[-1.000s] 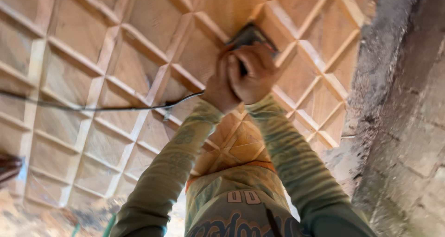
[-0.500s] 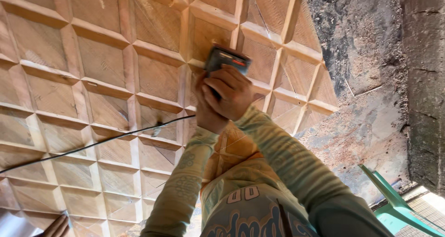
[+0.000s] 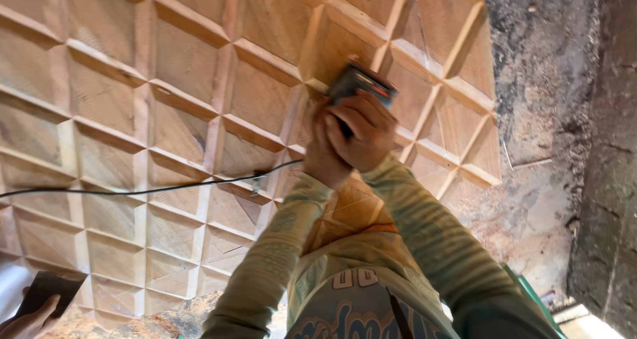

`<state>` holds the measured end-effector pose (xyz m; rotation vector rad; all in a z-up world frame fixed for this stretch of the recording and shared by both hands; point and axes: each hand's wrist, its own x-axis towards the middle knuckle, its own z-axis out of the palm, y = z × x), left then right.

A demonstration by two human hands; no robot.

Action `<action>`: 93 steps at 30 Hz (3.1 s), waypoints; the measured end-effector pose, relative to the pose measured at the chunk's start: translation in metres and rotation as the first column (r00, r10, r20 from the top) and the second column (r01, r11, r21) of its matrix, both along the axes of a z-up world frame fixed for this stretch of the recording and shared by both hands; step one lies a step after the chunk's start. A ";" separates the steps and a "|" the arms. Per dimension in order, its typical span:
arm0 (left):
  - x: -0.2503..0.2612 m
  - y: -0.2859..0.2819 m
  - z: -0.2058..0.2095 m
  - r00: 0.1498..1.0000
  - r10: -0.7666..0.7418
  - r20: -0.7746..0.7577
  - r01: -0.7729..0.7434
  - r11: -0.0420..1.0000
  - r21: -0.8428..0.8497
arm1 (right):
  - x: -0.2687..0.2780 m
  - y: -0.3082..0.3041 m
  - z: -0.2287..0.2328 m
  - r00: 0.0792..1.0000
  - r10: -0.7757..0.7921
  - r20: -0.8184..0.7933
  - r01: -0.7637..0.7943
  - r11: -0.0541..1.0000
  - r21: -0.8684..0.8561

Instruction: The person uses a handheld electric sander to smooth the surface of a large wooden panel featuring a geometric, diamond-shaped relief pattern. The person moves the sander systematically across the raised sections of the wood, managing the power cord with the left hand while operating the tool with the right.

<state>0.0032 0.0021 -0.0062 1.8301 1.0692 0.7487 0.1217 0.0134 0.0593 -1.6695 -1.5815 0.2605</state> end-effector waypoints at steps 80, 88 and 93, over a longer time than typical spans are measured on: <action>0.047 -0.070 -0.015 0.984 -0.152 -0.093 0.171 0.952 0.253 | 0.058 -0.077 -0.011 0.998 -0.048 0.030 0.048 0.999 -0.004; 0.085 -0.111 -0.006 0.977 -0.204 -0.065 0.208 0.976 0.068 | 0.099 -0.112 -0.001 0.999 -0.034 0.021 0.035 0.997 -0.065; 0.092 -0.119 0.000 0.977 -0.195 -0.085 0.188 0.979 -0.080 | 0.100 -0.113 0.002 0.999 -0.026 0.032 0.029 0.996 -0.086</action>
